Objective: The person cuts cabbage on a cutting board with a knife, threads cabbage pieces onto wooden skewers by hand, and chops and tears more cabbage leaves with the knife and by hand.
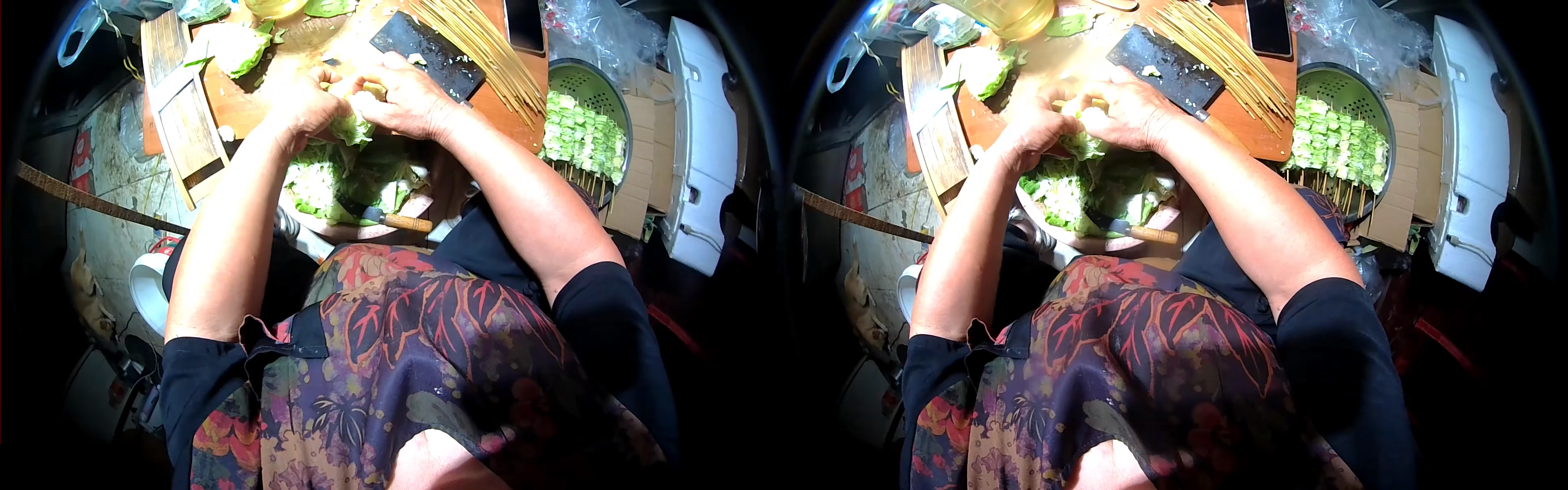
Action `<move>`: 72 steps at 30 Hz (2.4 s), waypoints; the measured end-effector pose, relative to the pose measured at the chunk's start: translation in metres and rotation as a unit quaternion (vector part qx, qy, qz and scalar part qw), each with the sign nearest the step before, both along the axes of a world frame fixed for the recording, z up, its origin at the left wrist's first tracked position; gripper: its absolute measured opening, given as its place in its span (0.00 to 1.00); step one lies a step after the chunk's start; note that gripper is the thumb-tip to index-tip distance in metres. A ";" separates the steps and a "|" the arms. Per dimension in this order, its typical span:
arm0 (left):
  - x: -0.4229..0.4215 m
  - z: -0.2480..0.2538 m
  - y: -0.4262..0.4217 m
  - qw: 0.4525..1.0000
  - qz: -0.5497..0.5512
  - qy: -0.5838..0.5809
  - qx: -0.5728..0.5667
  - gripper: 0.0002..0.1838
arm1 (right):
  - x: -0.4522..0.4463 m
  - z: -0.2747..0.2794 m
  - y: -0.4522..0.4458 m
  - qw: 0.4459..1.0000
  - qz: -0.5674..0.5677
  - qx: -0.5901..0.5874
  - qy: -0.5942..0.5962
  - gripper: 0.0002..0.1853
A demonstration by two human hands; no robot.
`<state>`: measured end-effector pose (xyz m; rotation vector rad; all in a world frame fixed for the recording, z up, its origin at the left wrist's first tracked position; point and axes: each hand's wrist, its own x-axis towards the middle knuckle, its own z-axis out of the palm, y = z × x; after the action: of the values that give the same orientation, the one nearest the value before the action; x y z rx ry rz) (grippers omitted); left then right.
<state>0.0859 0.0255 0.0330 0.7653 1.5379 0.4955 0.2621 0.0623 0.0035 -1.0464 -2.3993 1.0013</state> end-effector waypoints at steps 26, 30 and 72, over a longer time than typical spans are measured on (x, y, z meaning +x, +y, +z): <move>-0.024 -0.018 0.018 0.949 0.003 0.284 0.135 0.26 | 0.024 0.012 0.029 0.969 -0.142 -0.162 0.121 0.09; -0.056 -0.026 0.028 0.860 -0.034 0.450 0.238 0.23 | 0.015 0.011 0.022 0.991 -0.106 0.051 -0.068 0.12; 0.028 -0.036 0.031 0.987 0.062 0.112 0.102 0.13 | 0.058 0.064 -0.041 0.961 -0.195 -0.170 -0.099 0.21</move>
<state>0.1136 0.0566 -0.0032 0.9108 1.7694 0.6861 0.3202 0.0217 0.0672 -1.7350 -2.0763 1.2290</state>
